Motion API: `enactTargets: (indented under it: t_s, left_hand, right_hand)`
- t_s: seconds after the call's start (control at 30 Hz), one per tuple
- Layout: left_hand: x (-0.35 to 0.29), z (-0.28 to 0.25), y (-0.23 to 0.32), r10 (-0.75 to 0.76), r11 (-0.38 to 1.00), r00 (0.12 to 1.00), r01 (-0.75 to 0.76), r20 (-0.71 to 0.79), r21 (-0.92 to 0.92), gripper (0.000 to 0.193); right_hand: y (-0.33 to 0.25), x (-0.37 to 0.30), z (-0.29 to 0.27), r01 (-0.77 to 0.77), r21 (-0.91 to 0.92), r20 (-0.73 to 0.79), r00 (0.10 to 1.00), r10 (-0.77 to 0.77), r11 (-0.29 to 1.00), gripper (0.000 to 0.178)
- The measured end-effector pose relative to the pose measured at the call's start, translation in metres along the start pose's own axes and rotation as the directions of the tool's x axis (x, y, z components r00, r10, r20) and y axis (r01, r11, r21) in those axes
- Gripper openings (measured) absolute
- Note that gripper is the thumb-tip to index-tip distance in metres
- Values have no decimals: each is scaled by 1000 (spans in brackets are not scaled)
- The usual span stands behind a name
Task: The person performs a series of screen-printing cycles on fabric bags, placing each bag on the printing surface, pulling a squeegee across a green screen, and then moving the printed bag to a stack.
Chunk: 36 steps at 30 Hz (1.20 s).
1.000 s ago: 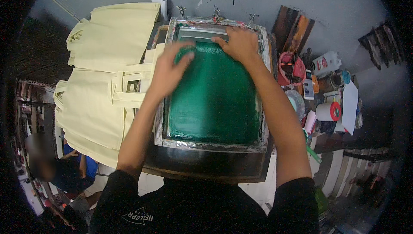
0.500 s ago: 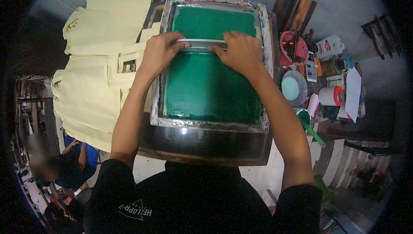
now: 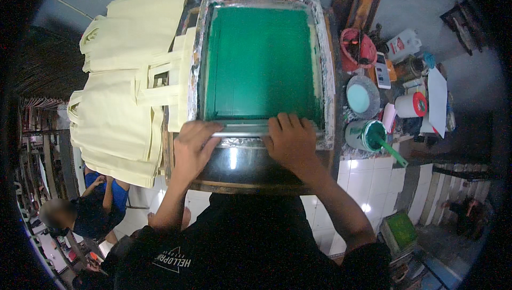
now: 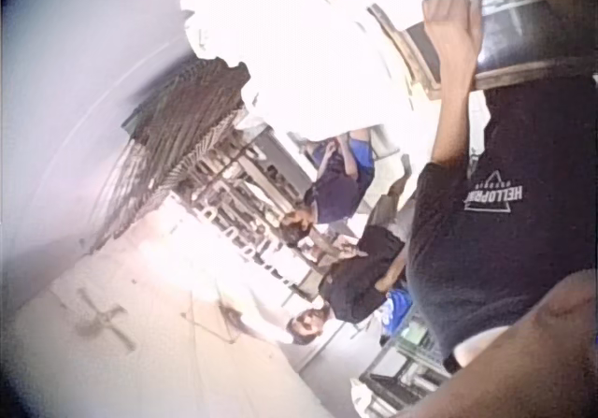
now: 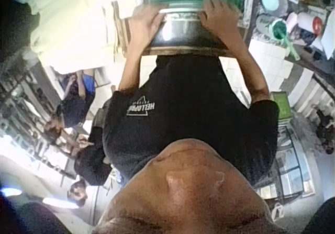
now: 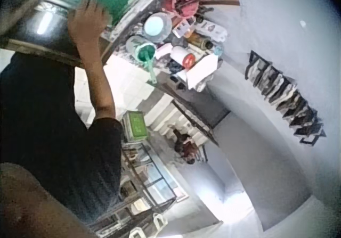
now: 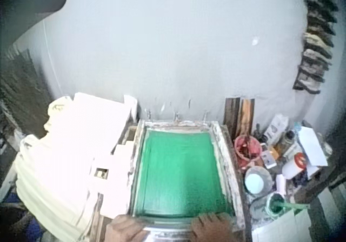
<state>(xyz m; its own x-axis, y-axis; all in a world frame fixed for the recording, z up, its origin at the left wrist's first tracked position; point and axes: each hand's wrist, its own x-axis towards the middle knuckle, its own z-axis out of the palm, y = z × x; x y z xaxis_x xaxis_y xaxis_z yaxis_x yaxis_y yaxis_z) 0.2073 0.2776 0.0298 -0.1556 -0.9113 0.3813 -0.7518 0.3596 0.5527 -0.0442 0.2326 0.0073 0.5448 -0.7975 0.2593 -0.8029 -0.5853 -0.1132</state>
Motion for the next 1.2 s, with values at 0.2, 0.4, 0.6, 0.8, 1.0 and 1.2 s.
enactTargets:
  t_s: [0.2, 0.4, 0.6, 0.8, 1.0, 1.2]
  left_hand:
    - [-45, 8, -39, -24, 990, 999, 30, -48, 138, 109]
    - [-11, -22, -26, 34, 988, 895, -96, -445, -119, 135]
    - [51, -37, -49, -439, 897, 871, 408, -222, -172, 95]
    - [49, -7, -128, -506, 783, 861, 438, 42, 442, 71]
    - [66, -30, -126, -642, 746, 747, 556, 173, 367, 41]
    - [41, -102, -168, -613, 781, 780, 623, -125, 53, 35]
  right_hand:
    - [10, -9, -8, 48, 155, -62, 997, -39, 987, 26]
    - [18, 21, -86, 182, -3, -480, 862, -161, 983, 29]
    - [45, 125, -180, 171, -120, -639, 740, -208, 978, 15]
    - [38, 194, -261, -86, 84, -418, 901, 114, 993, 34]
    - [56, 233, -268, -42, 87, -483, 872, 79, 995, 37]
    - [87, 254, -273, -15, -20, -521, 854, 3, 1000, 43]
